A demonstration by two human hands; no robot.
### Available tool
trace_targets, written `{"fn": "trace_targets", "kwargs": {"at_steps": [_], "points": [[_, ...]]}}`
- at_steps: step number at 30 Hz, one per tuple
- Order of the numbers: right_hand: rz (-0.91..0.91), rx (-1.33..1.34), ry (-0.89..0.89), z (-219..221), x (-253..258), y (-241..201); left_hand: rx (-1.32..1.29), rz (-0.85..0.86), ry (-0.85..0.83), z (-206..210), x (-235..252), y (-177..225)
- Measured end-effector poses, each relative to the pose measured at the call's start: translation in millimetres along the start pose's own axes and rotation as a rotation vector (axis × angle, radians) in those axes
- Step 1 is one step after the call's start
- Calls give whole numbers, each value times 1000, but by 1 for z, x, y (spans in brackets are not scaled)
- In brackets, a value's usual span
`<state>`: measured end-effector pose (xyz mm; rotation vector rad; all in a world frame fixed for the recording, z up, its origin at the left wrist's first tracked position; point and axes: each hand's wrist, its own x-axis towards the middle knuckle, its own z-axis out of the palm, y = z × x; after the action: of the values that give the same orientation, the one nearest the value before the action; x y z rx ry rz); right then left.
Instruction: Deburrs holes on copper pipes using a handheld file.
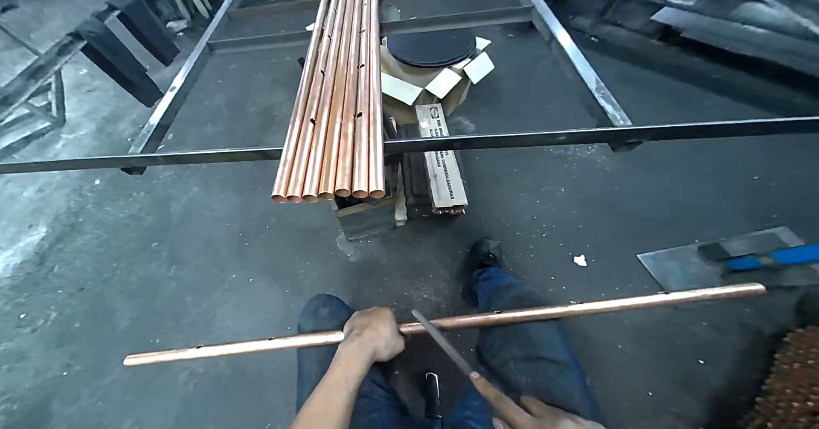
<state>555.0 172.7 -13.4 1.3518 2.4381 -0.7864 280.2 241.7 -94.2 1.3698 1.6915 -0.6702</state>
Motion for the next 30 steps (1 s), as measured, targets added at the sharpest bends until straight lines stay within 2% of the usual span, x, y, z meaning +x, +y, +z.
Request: {"fn": "trace_targets", "kwargs": {"at_steps": [5,9,12,14,17,20,22,24,27,30], "points": [[-25,-17,-61,11,14,-3,-15,-2,-1,-1,0,2],[10,-64,-56,13,80,-17,-1,-23,47,3,1,2],[78,-129,-239,-10,123,-27,24,-15,110,9,-5,7],[49,-102,-175,-20,112,-21,42,-11,149,12,-8,8],[-64,-48,-33,-24,55,-7,46,0,157,18,-8,6],[-79,-54,-124,-19,26,1,39,11,165,18,-7,6],[-65,-39,-123,-12,41,2,31,1,171,19,-5,7],[-28,-60,-140,-7,83,-7,33,-12,176,23,-3,7],[33,-117,-288,-18,136,-21,32,-14,220,25,-3,7],[-4,-106,-207,-31,107,-17,16,-20,239,29,-2,5]]}}
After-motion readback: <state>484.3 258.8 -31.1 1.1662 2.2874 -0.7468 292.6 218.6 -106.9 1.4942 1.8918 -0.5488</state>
